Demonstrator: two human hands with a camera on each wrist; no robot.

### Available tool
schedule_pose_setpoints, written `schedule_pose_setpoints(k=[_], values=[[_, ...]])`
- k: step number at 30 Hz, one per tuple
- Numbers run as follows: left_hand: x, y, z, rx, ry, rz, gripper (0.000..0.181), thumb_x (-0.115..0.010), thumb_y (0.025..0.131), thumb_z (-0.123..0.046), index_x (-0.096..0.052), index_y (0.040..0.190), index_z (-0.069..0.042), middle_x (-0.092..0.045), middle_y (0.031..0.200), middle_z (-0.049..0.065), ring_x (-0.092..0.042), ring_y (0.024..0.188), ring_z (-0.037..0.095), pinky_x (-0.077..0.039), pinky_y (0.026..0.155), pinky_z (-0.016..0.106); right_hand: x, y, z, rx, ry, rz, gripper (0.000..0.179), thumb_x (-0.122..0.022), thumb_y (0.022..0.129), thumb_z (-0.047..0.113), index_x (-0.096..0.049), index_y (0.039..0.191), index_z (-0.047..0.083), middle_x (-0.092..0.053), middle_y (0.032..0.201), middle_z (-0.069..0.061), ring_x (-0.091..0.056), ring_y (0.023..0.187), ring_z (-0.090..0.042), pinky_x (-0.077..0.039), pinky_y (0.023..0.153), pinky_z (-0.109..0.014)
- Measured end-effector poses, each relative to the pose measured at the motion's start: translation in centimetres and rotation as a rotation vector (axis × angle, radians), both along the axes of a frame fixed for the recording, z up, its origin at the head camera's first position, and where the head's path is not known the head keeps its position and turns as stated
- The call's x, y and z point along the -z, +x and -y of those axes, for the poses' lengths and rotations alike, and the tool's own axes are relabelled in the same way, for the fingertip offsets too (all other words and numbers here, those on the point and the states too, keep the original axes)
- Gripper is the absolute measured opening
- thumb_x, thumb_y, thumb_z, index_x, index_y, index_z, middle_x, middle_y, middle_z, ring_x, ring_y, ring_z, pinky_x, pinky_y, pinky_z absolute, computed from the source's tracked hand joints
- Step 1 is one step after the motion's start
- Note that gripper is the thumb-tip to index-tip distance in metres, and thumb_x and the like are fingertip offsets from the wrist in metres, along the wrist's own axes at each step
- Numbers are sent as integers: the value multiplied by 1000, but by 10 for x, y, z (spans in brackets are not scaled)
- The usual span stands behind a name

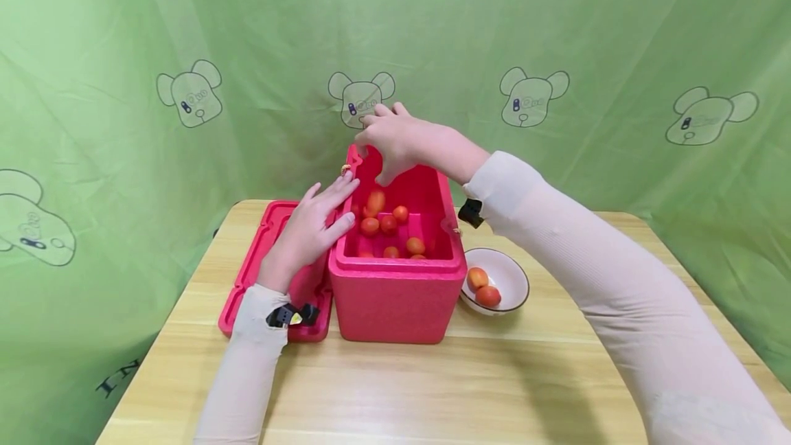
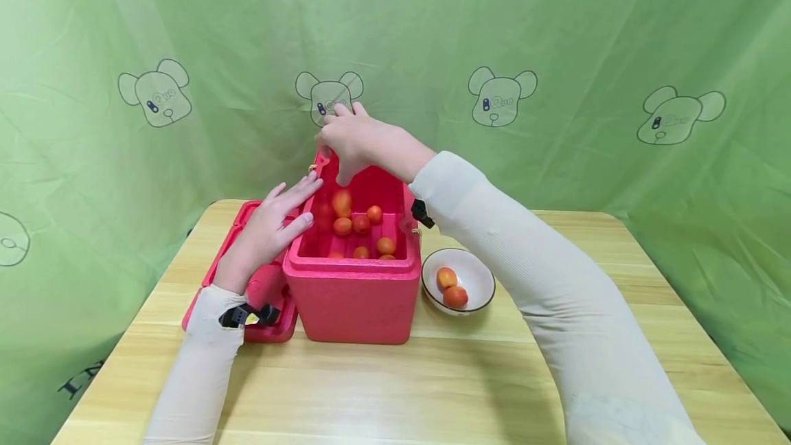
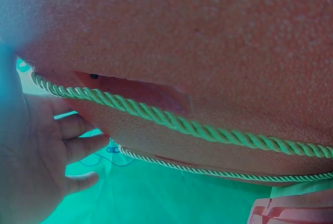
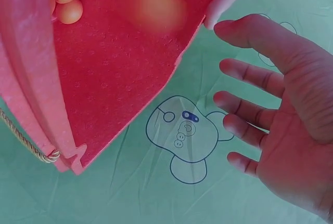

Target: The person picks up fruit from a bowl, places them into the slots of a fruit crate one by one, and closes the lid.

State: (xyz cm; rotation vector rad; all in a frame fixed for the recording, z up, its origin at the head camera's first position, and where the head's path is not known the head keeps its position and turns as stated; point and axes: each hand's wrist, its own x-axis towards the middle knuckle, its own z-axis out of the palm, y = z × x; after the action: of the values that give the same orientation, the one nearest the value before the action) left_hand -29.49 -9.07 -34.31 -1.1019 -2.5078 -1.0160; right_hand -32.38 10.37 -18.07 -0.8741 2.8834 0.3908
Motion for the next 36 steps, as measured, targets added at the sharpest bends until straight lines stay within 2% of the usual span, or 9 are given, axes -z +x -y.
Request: schedule_pose_setpoints(k=[18, 24, 30, 36], values=[[-2, 2, -2, -6, -3, 6, 62, -52, 101, -35, -39, 158, -13, -33, 167, 5, -27, 157, 22, -11, 129, 56, -2, 7, -7, -36, -21, -47, 57, -80, 81, 39, -67, 132, 17, -56, 131, -11, -40, 126, -29, -33, 102, -49], [0, 2, -1, -10, -2, 5, 62, -51, 101, -35, -39, 158, -13, -35, 166, 8, -29, 156, 23, -11, 129, 55, -4, 11, -11, -56, -57, -79, 52, -79, 83, 41, -69, 128, 18, -57, 129, -10, -40, 125, -28, -33, 102, -49], [2, -5, 3, 4, 2, 2, 61, -51, 101, -34, -39, 158, -12, -35, 165, 10, -29, 156, 24, -11, 129, 56, -9, 16, -18, -66, -105, -114, 47, -78, 83, 40, -70, 123, 18, -57, 121, -9, -42, 119, -27, -32, 101, -48], [7, -10, 11, -3, 6, 7, 62, -52, 101, -33, -39, 158, -14, -35, 166, 8, -28, 156, 24, -11, 128, 56, -13, 29, -34, -90, -184, -171, 47, -77, 84, 41, -70, 124, 16, -57, 120, -11, -42, 118, -28, -33, 103, -50]])
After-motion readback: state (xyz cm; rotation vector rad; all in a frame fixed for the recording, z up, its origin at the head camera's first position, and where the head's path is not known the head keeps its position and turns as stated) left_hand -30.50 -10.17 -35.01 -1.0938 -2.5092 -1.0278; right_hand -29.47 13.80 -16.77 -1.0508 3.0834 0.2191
